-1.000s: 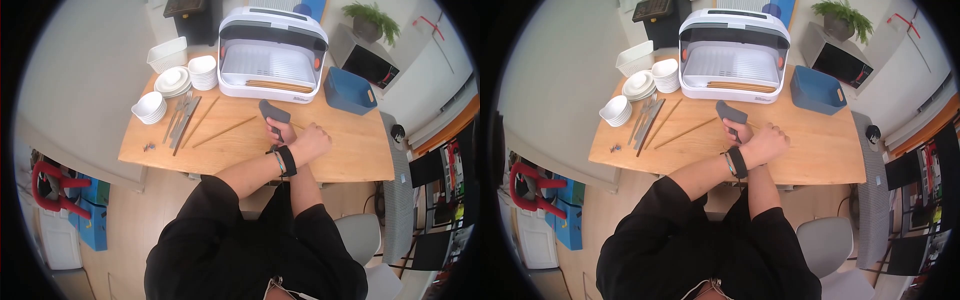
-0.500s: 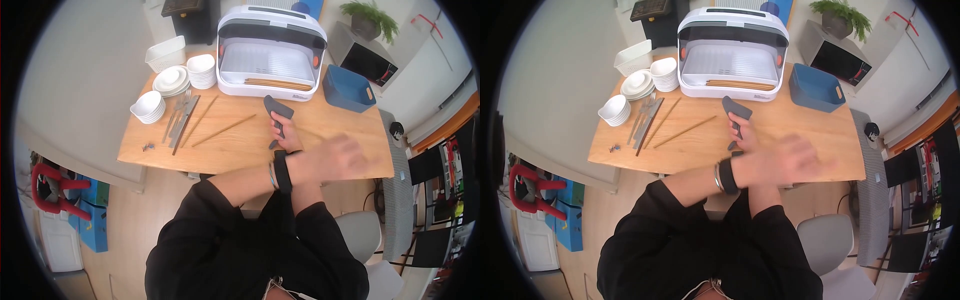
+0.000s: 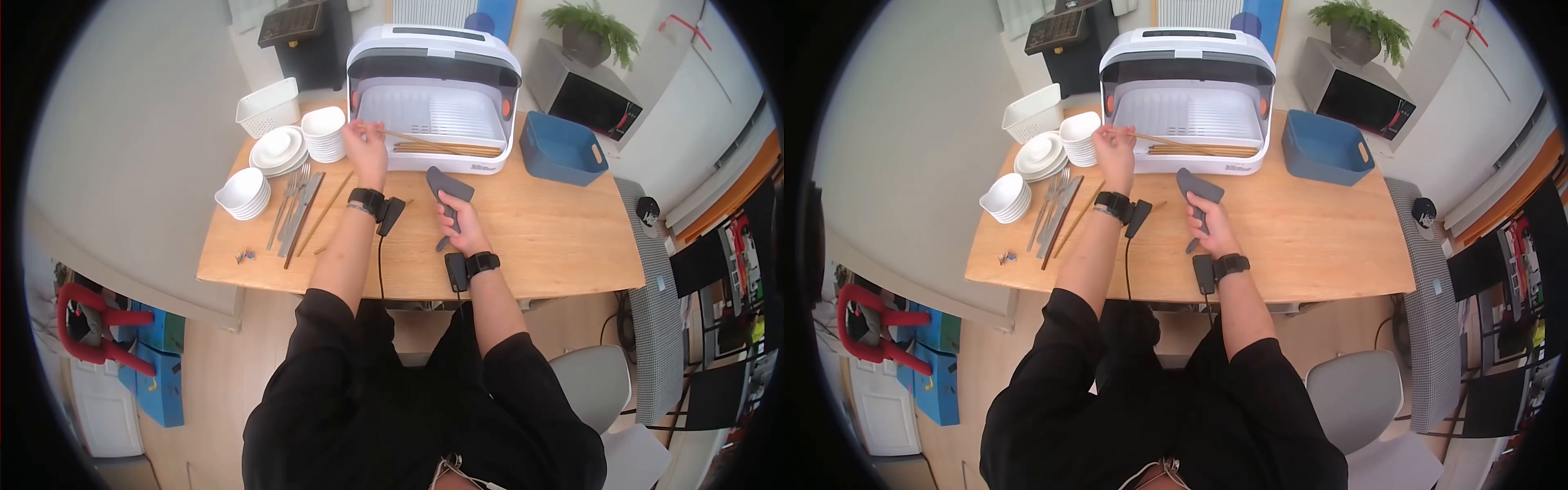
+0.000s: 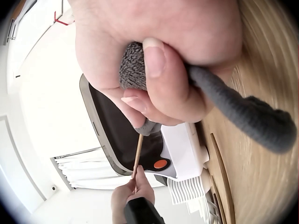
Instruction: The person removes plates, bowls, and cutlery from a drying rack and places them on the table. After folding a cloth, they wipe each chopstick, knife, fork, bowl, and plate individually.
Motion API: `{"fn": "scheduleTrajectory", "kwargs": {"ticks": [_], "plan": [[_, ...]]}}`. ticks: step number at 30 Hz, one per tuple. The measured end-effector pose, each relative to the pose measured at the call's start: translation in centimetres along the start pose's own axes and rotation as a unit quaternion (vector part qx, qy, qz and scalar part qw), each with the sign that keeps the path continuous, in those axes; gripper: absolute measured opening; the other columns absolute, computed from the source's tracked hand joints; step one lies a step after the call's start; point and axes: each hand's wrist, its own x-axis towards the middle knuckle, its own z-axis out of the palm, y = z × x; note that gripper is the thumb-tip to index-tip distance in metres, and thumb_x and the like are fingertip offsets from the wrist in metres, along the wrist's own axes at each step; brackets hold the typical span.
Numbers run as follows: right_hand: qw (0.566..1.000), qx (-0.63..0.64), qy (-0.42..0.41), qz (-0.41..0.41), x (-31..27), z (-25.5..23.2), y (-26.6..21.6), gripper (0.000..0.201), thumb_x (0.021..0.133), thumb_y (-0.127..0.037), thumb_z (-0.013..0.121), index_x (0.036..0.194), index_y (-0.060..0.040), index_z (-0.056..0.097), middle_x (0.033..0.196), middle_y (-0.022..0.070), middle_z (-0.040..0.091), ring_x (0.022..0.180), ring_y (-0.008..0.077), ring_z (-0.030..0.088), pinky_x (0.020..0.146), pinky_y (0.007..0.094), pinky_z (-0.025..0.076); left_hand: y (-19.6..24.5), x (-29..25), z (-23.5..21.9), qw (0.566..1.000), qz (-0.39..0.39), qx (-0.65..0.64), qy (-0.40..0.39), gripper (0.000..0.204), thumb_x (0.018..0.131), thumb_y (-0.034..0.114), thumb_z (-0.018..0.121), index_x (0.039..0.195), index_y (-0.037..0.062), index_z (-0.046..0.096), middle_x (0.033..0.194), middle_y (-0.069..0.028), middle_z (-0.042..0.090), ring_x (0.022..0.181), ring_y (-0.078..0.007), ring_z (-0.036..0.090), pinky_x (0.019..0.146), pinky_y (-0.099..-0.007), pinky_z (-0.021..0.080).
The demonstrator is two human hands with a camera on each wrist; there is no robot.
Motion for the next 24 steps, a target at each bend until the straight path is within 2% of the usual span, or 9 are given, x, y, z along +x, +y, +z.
{"fn": "scheduleTrajectory", "kwargs": {"ticks": [2, 3, 5, 9, 11, 12, 14, 20, 24], "plan": [[1.0, -0.012, 0.011, 0.003, 0.0, 0.0, 0.0, 0.015, 0.09, -0.02, 0.065, 0.089, -0.0099, 0.053, 0.067, 0.0006, 0.053, 0.043, 0.0052, 0.039, 0.031, 0.02, 0.022, -2.2, -0.1, -1.7, 0.9, 0.069, 0.415, -0.112, 0.028, 0.089, 0.006, 0.056, 0.116, -0.0016, 0.056, 0.127, -0.0265, 0.051, 0.1, -0.0407, 0.064, 0.085, -0.0446, 0.054], [1.0, -0.013, 0.011, 0.003, 0.0, 0.0, -0.1, 0.015, 0.09, -0.02, 0.065, 0.089, -0.0099, 0.053, 0.067, 0.0006, 0.053, 0.043, 0.0052, 0.039, 0.031, 0.02, 0.022, -2.8, -0.7, -1.9, 0.901, 0.069, 0.414, -0.111, 0.028, 0.089, 0.006, 0.056, 0.116, -0.0016, 0.056, 0.127, -0.0265, 0.051, 0.1, -0.0407, 0.064, 0.085, -0.0446, 0.054], [1.0, -0.007, 0.005, 0.008, -0.2, 0.1, -0.1, 0.015, 0.09, -0.02, 0.066, 0.089, -0.0099, 0.054, 0.067, 0.0003, 0.053, 0.043, 0.005, 0.039, 0.031, 0.0199, 0.022, -2.4, -3.2, -1.6, 0.644, 0.345, 0.668, -0.141, 0.032, 0.083, 0.009, 0.058, 0.113, 0.0003, 0.064, 0.127, -0.029, 0.053, 0.103, -0.0424, 0.061, 0.087, -0.0437, 0.051], [1.0, 0.003, 0.005, 0.008, 0.1, 0.0, -0.1, 0.016, 0.09, -0.02, 0.066, 0.089, -0.0099, 0.054, 0.067, 0.0003, 0.054, 0.042, 0.0049, 0.039, 0.031, 0.0198, 0.022, 2.0, -4.7, -2.3, 0.74, 0.33, 0.559, -0.175, 0.028, 0.086, 0.016, 0.057, 0.109, 0.002, 0.064, 0.115, -0.0242, 0.062, 0.106, -0.0393, 0.061, 0.087, -0.0415, 0.051], [1.0, -0.009, -0.002, 0.004, 0.1, 0.0, 0.1, 0.015, 0.092, -0.02, 0.063, 0.087, -0.0105, 0.052, 0.068, 0.0009, 0.055, 0.043, 0.005, 0.039, 0.031, 0.0199, 0.021, 4.7, -5.3, -4.0, 0.683, 0.09, 0.645, -0.329, 0.023, 0.084, 0.018, 0.059, 0.101, 0.0026, 0.065, 0.103, -0.019, 0.066, 0.101, -0.0356, 0.063, 0.083, -0.0455, 0.051], [1.0, -0.005, 0.0, 0.007, 0.0, 0.0, 0.0, 0.015, 0.092, -0.02, 0.063, 0.087, -0.0105, 0.052, 0.068, 0.0009, 0.055, 0.043, 0.005, 0.039, 0.031, 0.0199, 0.021, 5.0, -5.6, -4.9, 0.681, 0.087, 0.647, -0.331, 0.023, 0.084, 0.018, 0.059, 0.101, 0.0026, 0.065, 0.103, -0.019, 0.066, 0.101, -0.0356, 0.063, 0.083, -0.0455, 0.051], [1.0, -0.015, 0.014, 0.004, -0.1, 0.4, -0.1, 0.015, 0.092, -0.02, 0.063, 0.087, -0.0104, 0.052, 0.068, 0.001, 0.055, 0.043, 0.0051, 0.039, 0.031, 0.0199, 0.021, 5.5, -6.1, -6.5, 0.553, -0.005, 0.712, -0.433, 0.013, 0.081, 0.011, 0.057, 0.088, 0.0022, 0.064, 0.093, -0.0196, 0.065, 0.089, -0.0366, 0.062, 0.079, -0.0452, 0.05], [1.0, -0.024, 0.004, 0.014, 0.1, 0.1, -0.1, 0.016, 0.092, -0.021, 0.062, 0.087, -0.0105, 0.052, 0.068, 0.0009, 0.054, 0.042, 0.005, 0.038, 0.031, 0.0197, 0.021, 5.0, -7.0, -8.5, 0.552, 0.184, 0.678, -0.449, 0.01, 0.086, 0.01, 0.058, 0.088, 0.0004, 0.056, 0.086, -0.018, 0.063, 0.084, -0.0358, 0.063, 0.072, -0.0453, 0.05], [0.999, -0.019, 0.002, 0.035, 0.1, -0.2, -0.1, 0.016, 0.092, -0.021, 0.062, 0.087, -0.0102, 0.052, 0.068, 0.001, 0.053, 0.042, 0.0048, 0.038, 0.03, 0.0197, 0.021, 6.5, -7.2, -7.1, 0.562, 0.202, 0.678, -0.429, 0.011, 0.079, 0.0, 0.055, 0.09, 0.0, 0.056, 0.085, -0.0168, 0.064, 0.076, -0.0331, 0.066, 0.064, -0.0427, 0.052]]}}
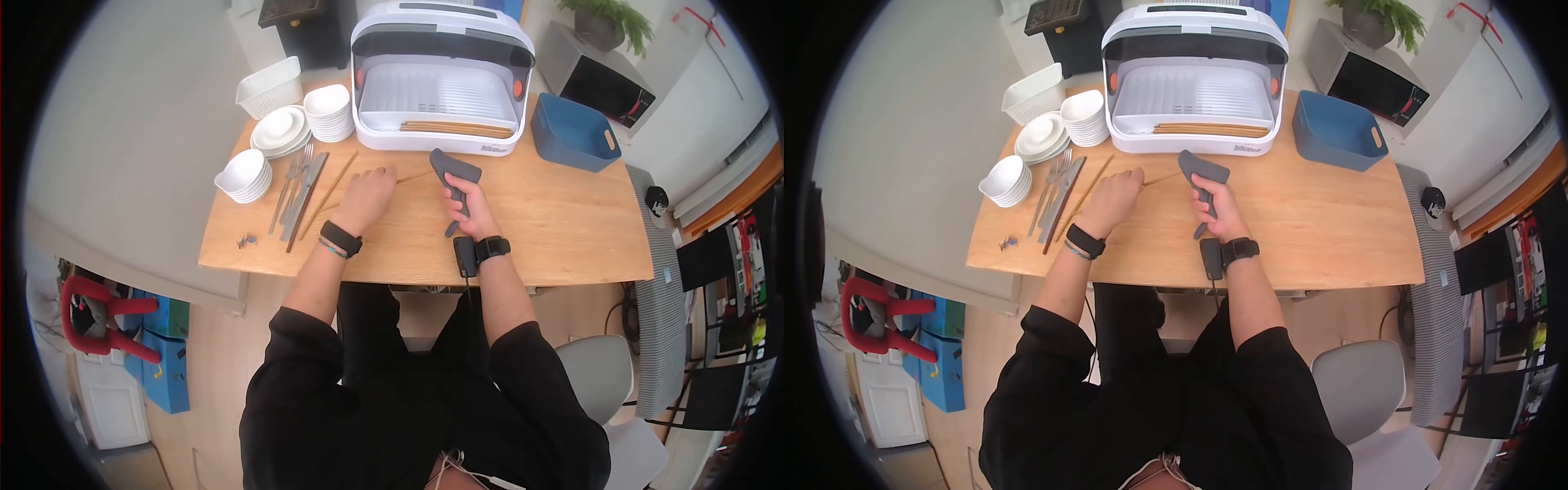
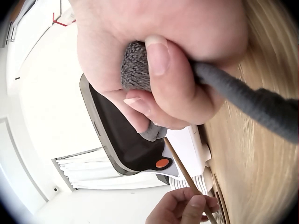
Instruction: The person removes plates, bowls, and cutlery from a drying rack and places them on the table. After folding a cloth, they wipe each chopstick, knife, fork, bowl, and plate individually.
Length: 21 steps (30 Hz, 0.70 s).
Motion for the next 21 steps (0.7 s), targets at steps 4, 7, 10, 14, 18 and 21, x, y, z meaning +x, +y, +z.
{"fn": "scheduleTrajectory", "kwargs": {"ticks": [4, 7, 10, 14, 18, 21], "plan": [[0.999, -0.007, -0.028, 0.025, -0.1, 0.1, -0.1, 0.017, 0.093, -0.022, 0.062, 0.087, -0.0096, 0.051, 0.068, 0.0012, 0.052, 0.042, 0.0045, 0.038, 0.029, 0.0195, 0.021, -0.4, 0.6, 0.0, 0.998, 0.014, -0.031, 0.05, 0.015, 0.078, -0.002, 0.054, 0.093, 0.0003, 0.054, 0.086, -0.0172, 0.062, 0.074, -0.0343, 0.065, 0.063, -0.0427, 0.052], [0.998, -0.019, -0.035, 0.052, -0.3, 0.0, -0.2, 0.017, 0.093, -0.022, 0.062, 0.088, -0.0092, 0.051, 0.068, 0.0013, 0.052, 0.042, 0.0044, 0.038, 0.029, 0.0194, 0.022, -0.6, 1.5, -0.1, 0.991, 0.036, -0.083, 0.098, 0.01, 0.084, 0.004, 0.055, 0.094, 0.0002, 0.053, 0.089, -0.0173, 0.061, 0.081, -0.0364, 0.062, 0.068, -0.0441, 0.05], [0.995, -0.022, -0.048, 0.082, -0.5, 0.6, -0.3, 0.018, 0.092, -0.022, 0.063, 0.088, -0.0087, 0.051, 0.068, 0.0016, 0.053, 0.042, 0.0043, 0.039, 0.029, 0.0191, 0.022, 0.4, 2.3, -0.4, 0.979, 0.087, -0.135, 0.127, 0.013, 0.09, 0.011, 0.057, 0.095, 0.0002, 0.053, 0.092, -0.0174, 0.06, 0.087, -0.0372, 0.059, 0.073, -0.0444, 0.048], [0.991, 0.042, -0.087, 0.094, -0.6, 0.3, -0.2, 0.019, 0.091, -0.022, 0.064, 0.088, -0.0082, 0.051, 0.068, 0.0018, 0.053, 0.041, 0.0042, 0.038, 0.03, 0.0187, 0.023, 2.4, 2.6, -1.8, 0.962, 0.059, -0.231, 0.131, 0.022, 0.088, 0.016, 0.062, 0.101, -0.0006, 0.055, 0.1, -0.0164, 0.06, 0.092, -0.037, 0.057, 0.078, -0.0427, 0.047], [0.994, 0.038, -0.085, 0.064, -0.9, -0.3, -0.4, 0.019, 0.092, -0.022, 0.063, 0.088, -0.0081, 0.051, 0.069, 0.0017, 0.053, 0.041, 0.0041, 0.038, 0.03, 0.0187, 0.023, -0.8, 2.7, -4.1, 0.944, 0.064, -0.079, 0.315, 0.025, 0.09, 0.018, 0.062, 0.107, 0.0004, 0.056, 0.105, -0.0172, 0.06, 0.095, -0.0354, 0.058, 0.085, -0.0419, 0.046], [0.987, 0.065, -0.125, 0.076, -0.5, -0.4, 0.0, 0.019, 0.092, -0.022, 0.063, 0.088, -0.0078, 0.051, 0.07, 0.0018, 0.053, 0.042, 0.0043, 0.038, 0.03, 0.0188, 0.023, -4.0, 3.7, -2.4, 0.863, -0.196, -0.254, 0.391, 0.033, 0.093, 0.028, 0.06, 0.109, -0.0006, 0.056, 0.106, -0.0165, 0.06, 0.098, -0.0352, 0.057, 0.09, -0.0408, 0.043]]}}
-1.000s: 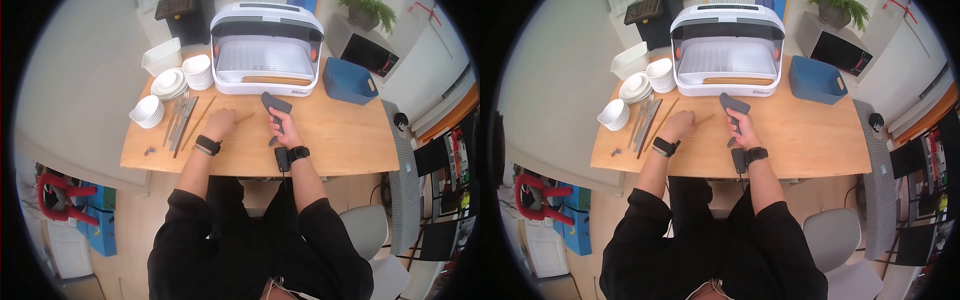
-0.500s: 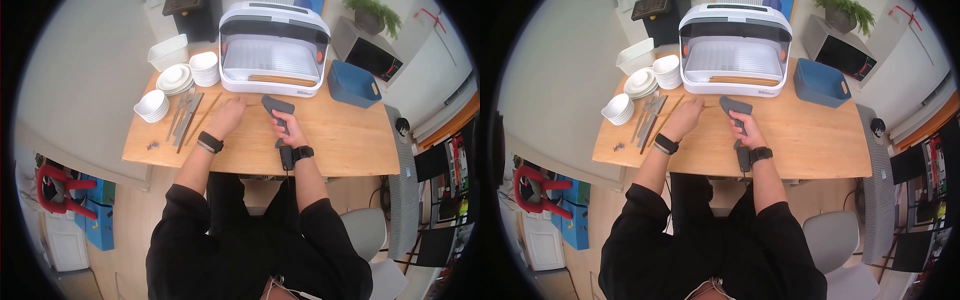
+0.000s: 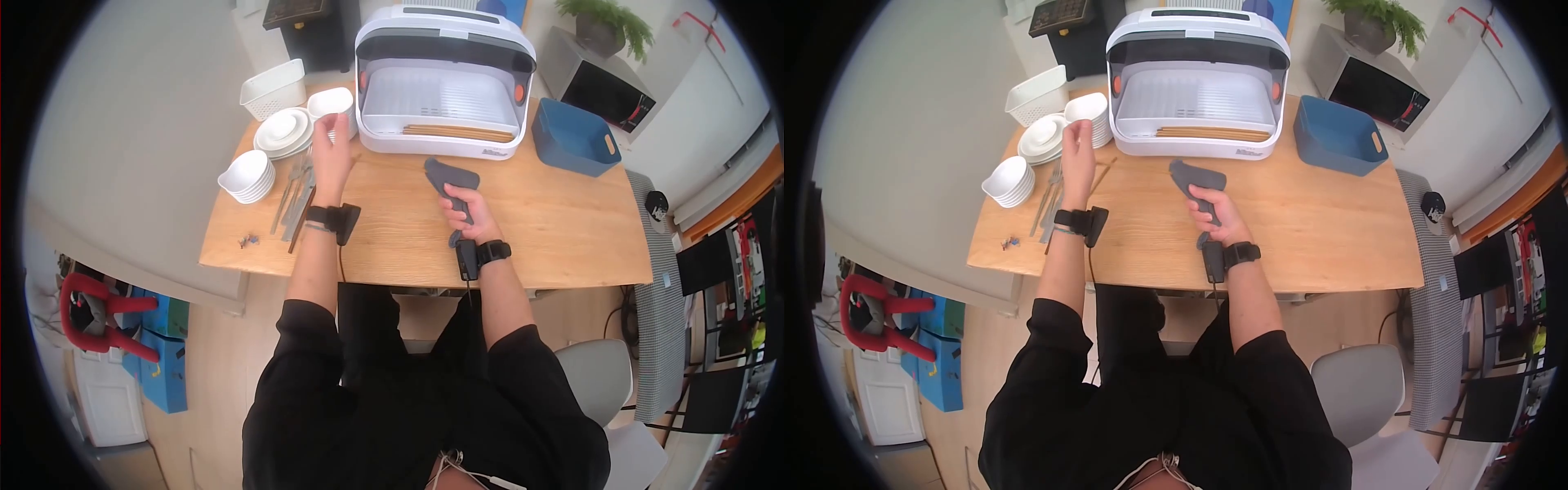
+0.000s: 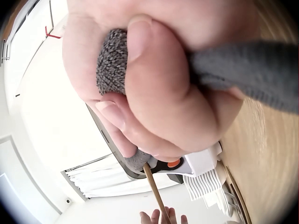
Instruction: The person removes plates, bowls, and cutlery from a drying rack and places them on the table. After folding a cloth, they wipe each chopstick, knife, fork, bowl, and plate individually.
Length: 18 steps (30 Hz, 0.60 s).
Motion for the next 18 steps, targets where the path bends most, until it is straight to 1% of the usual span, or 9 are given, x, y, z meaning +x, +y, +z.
{"fn": "scheduleTrajectory", "kwargs": {"ticks": [2, 4, 8, 10, 11, 12, 13, 15, 18], "plan": [[0.997, -0.064, 0.033, 0.025, 0.3, 1.3, 0.6, 0.018, 0.092, -0.022, 0.062, 0.088, -0.0078, 0.051, 0.07, 0.002, 0.054, 0.043, 0.0043, 0.039, 0.031, 0.0187, 0.023, -0.6, 0.1, 1.1, 0.944, -0.149, -0.278, -0.095, 0.041, 0.095, 0.037, 0.055, 0.108, -0.0014, 0.056, 0.105, -0.0178, 0.061, 0.101, -0.0343, 0.057, 0.093, -0.0403, 0.042], [0.998, -0.055, 0.017, 0.028, 0.8, 1.1, 0.8, 0.017, 0.092, -0.021, 0.062, 0.089, -0.0074, 0.052, 0.071, 0.0024, 0.054, 0.043, 0.0044, 0.04, 0.03, 0.0184, 0.023, 2.2, -2.3, 3.8, 0.941, -0.098, -0.265, -0.188, 0.046, 0.094, 0.042, 0.054, 0.111, -0.0008, 0.058, 0.109, -0.0202, 0.062, 0.104, -0.0347, 0.057, 0.095, -0.0407, 0.042], [0.993, -0.117, 0.008, -0.029, 0.2, 0.7, 0.9, 0.02, 0.095, -0.025, 0.06, 0.096, -0.0059, 0.053, 0.076, 0.0027, 0.055, 0.045, 0.0049, 0.04, 0.034, 0.0179, 0.029, 8.3, -5.6, 6.0, 0.929, 0.256, 0.135, -0.231, 0.045, 0.085, 0.039, 0.063, 0.112, 0.0027, 0.065, 0.113, -0.0176, 0.062, 0.11, -0.0325, 0.056, 0.096, -0.0409, 0.042], [0.983, -0.114, 0.117, -0.085, -0.1, 0.2, 2.2, 0.022, 0.094, -0.026, 0.062, 0.094, -0.0057, 0.054, 0.076, 0.003, 0.056, 0.046, 0.0049, 0.04, 0.036, 0.0185, 0.031, 11.3, -6.2, 6.9, 0.9, 0.284, 0.11, -0.312, 0.037, 0.084, 0.035, 0.063, 0.105, 0.004, 0.067, 0.107, -0.0158, 0.064, 0.105, -0.0308, 0.059, 0.091, -0.041, 0.044], [0.96, -0.11, 0.218, -0.136, 0.0, 0.7, 2.9, 0.024, 0.093, -0.028, 0.064, 0.092, -0.0056, 0.055, 0.077, 0.0032, 0.056, 0.046, 0.0048, 0.04, 0.039, 0.019, 0.034, 12.4, -6.9, 7.7, 0.863, 0.308, 0.09, -0.389, 0.03, 0.083, 0.03, 0.064, 0.098, 0.0052, 0.069, 0.101, -0.014, 0.067, 0.1, -0.0291, 0.062, 0.086, -0.0411, 0.046], [0.862, -0.391, 0.108, -0.305, 0.5, 1.2, 3.5, 0.028, 0.092, -0.031, 0.065, 0.083, -0.0071, 0.055, 0.074, 0.0025, 0.057, 0.046, 0.0044, 0.04, 0.042, 0.0203, 0.035, 13.2, -8.4, 9.2, 0.85, 0.322, 0.119, -0.399, 0.022, 0.082, 0.026, 0.063, 0.092, 0.0068, 0.069, 0.094, -0.0117, 0.068, 0.094, -0.0283, 0.063, 0.083, -0.0404, 0.047], [0.862, -0.393, 0.106, -0.303, 0.5, 1.3, 2.7, 0.028, 0.092, -0.031, 0.065, 0.083, -0.0071, 0.055, 0.074, 0.0025, 0.057, 0.046, 0.0044, 0.04, 0.042, 0.0203, 0.035, 13.9, -9.9, 10.6, 0.836, 0.334, 0.149, -0.408, 0.015, 0.08, 0.021, 0.063, 0.085, 0.0083, 0.069, 0.087, -0.0094, 0.069, 0.088, -0.0274, 0.065, 0.079, -0.0397, 0.048], [0.97, -0.239, 0.033, 0.016, 0.6, 1.4, 0.7, 0.028, 0.092, -0.028, 0.066, 0.075, -0.009, 0.054, 0.07, 0.0005, 0.055, 0.044, 0.005, 0.039, 0.039, 0.0218, 0.033, 16.8, -10.3, 10.3, 0.82, 0.377, 0.168, -0.396, 0.007, 0.077, 0.016, 0.062, 0.076, 0.0101, 0.067, 0.076, -0.0066, 0.068, 0.081, -0.025, 0.067, 0.076, -0.037, 0.048], [0.982, -0.182, 0.048, 0.019, 0.6, 1.5, 0.8, 0.023, 0.092, -0.024, 0.065, 0.079, -0.0089, 0.053, 0.068, -0.0007, 0.054, 0.043, 0.0047, 0.039, 0.036, 0.021, 0.028, 19.1, -12.0, 11.0, 0.806, 0.404, 0.077, -0.427, 0.008, 0.076, 0.017, 0.062, 0.079, 0.0103, 0.066, 0.08, -0.0058, 0.066, 0.08, -0.0233, 0.065, 0.074, -0.0373, 0.048]]}}
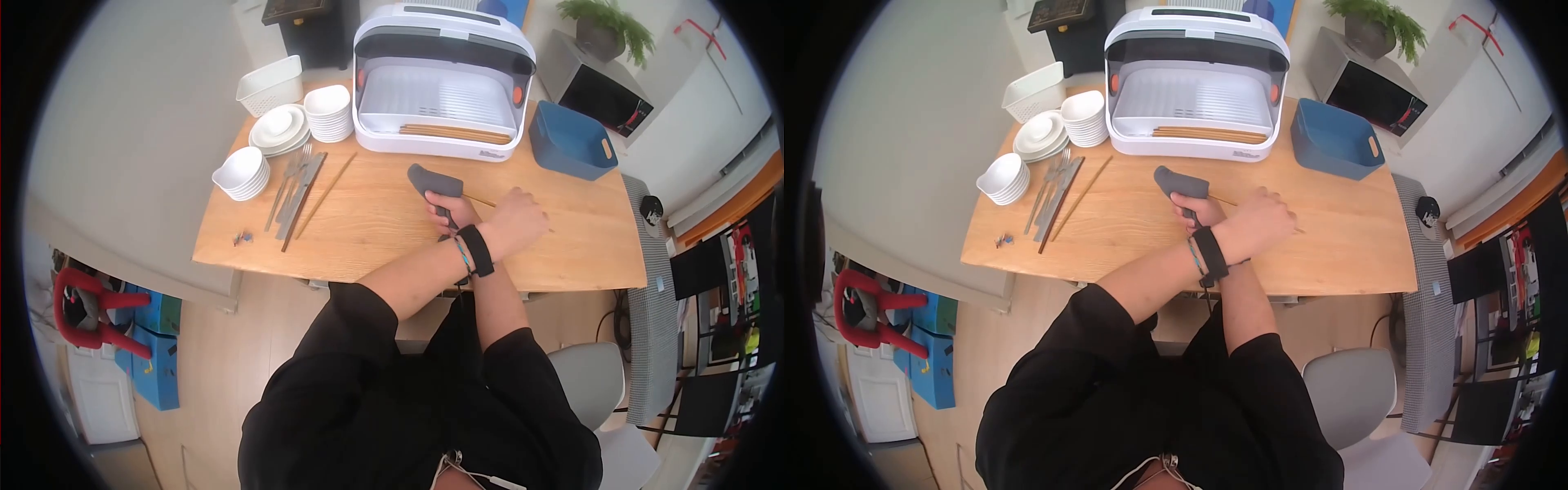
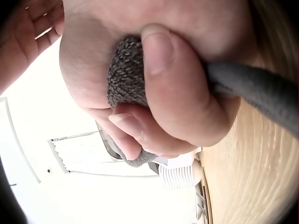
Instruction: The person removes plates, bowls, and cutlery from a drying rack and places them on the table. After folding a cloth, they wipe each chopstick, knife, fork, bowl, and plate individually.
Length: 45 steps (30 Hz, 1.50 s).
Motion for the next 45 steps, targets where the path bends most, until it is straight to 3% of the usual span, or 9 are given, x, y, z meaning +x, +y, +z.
{"fn": "scheduleTrajectory", "kwargs": {"ticks": [2, 5, 11, 13, 23, 29, 32, 35, 45], "plan": [[1.0, 0.02, 0.013, 0.016, -0.2, 0.6, -0.2, 0.021, 0.092, -0.023, 0.065, 0.083, -0.0078, 0.052, 0.069, -0.0004, 0.053, 0.044, 0.0034, 0.04, 0.034, 0.0188, 0.026, 2.8, 0.7, 0.1, 0.958, 0.122, -0.117, 0.232, 0.015, 0.077, 0.018, 0.061, 0.087, 0.0098, 0.068, 0.074, -0.0051, 0.061, 0.075, -0.0223, 0.061, 0.065, -0.0378, 0.046], [1.0, 0.01, 0.02, -0.011, -0.2, 0.7, -0.3, 0.021, 0.092, -0.021, 0.065, 0.083, -0.0073, 0.053, 0.069, -0.0002, 0.053, 0.046, 0.0034, 0.041, 0.034, 0.0192, 0.026, 6.1, 0.4, -4.6, 0.937, 0.161, -0.173, 0.257, 0.037, 0.078, 0.013, 0.059, 0.115, 0.0087, 0.062, 0.078, -0.0062, 0.057, 0.078, -0.0232, 0.058, 0.066, -0.0397, 0.048], [0.965, 0.06, 0.211, -0.142, 0.0, 0.9, 2.4, 0.017, 0.091, -0.019, 0.065, 0.09, -0.0071, 0.053, 0.074, 0.0018, 0.054, 0.046, 0.0056, 0.042, 0.034, 0.0194, 0.026, -4.8, 2.0, -7.0, 0.9, -0.035, -0.151, 0.407, 0.07, 0.09, -0.001, 0.047, 0.153, 0.0159, 0.021, 0.085, -0.0118, 0.058, 0.064, -0.0247, 0.06, 0.052, -0.0358, 0.049], [0.988, 0.108, 0.1, -0.056, -0.6, 0.7, 0.2, 0.017, 0.091, -0.02, 0.064, 0.087, -0.0075, 0.052, 0.069, 0.0011, 0.053, 0.044, 0.0057, 0.041, 0.033, 0.0201, 0.025, -9.6, 0.2, -7.8, 0.872, -0.211, -0.293, 0.332, 0.067, 0.094, -0.001, 0.045, 0.152, 0.0118, 0.015, 0.093, -0.0139, 0.062, 0.063, -0.0228, 0.066, 0.052, -0.0344, 0.052], [0.998, 0.048, 0.027, -0.007, 0.0, 0.6, -0.1, 0.018, 0.087, -0.017, 0.068, 0.087, -0.009, 0.052, 0.069, 0.0006, 0.052, 0.044, 0.0053, 0.039, 0.033, 0.0194, 0.024, -19.8, -6.3, -1.4, 0.5, -0.394, -0.516, 0.573, 0.057, 0.092, -0.003, 0.046, 0.141, 0.0008, 0.017, 0.093, -0.0183, 0.062, 0.081, -0.0247, 0.07, 0.07, -0.0302, 0.059], [0.999, 0.033, 0.024, -0.001, 0.0, 0.6, -0.2, 0.017, 0.09, -0.019, 0.065, 0.089, -0.0095, 0.052, 0.07, -0.0001, 0.052, 0.045, 0.0038, 0.039, 0.034, 0.0183, 0.025, -20.1, -6.7, -1.4, 0.709, -0.49, -0.473, 0.183, 0.044, 0.087, 0.01, 0.059, 0.125, -0.0095, 0.047, 0.091, -0.0215, 0.066, 0.081, -0.022, 0.068, 0.067, -0.0299, 0.055], [0.999, 0.04, 0.026, 0.009, 0.0, 0.4, 0.0, 0.017, 0.09, -0.019, 0.065, 0.089, -0.0097, 0.051, 0.07, -0.0002, 0.052, 0.045, 0.0038, 0.038, 0.034, 0.0183, 0.025, -22.5, -8.2, 1.1, 0.849, -0.433, -0.179, 0.243, 0.04, 0.084, 0.019, 0.064, 0.114, -0.0067, 0.058, 0.088, -0.0202, 0.069, 0.083, -0.025, 0.069, 0.069, -0.0344, 0.054], [0.999, 0.03, 0.022, -0.001, -0.2, 0.5, -0.2, 0.017, 0.091, -0.019, 0.065, 0.09, -0.0095, 0.051, 0.07, -0.0002, 0.052, 0.045, 0.0037, 0.038, 0.033, 0.0182, 0.025, -20.2, -12.2, -3.6, 0.869, -0.454, -0.145, 0.132, 0.033, 0.081, 0.016, 0.058, 0.107, -0.0034, 0.064, 0.104, -0.0249, 0.067, 0.096, -0.0454, 0.063, 0.086, -0.0467, 0.051], [0.998, 0.047, 0.034, -0.009, -0.2, 0.7, -0.2, 0.018, 0.09, -0.02, 0.066, 0.089, -0.009, 0.052, 0.069, -0.0001, 0.053, 0.044, 0.0031, 0.039, 0.033, 0.0179, 0.024, -20.1, -22.7, -3.4, 0.883, -0.447, -0.018, -0.143, 0.02, 0.086, 0.012, 0.053, 0.09, 0.0005, 0.068, 0.092, -0.0216, 0.069, 0.085, -0.0375, 0.067, 0.072, -0.0459, 0.053]]}}
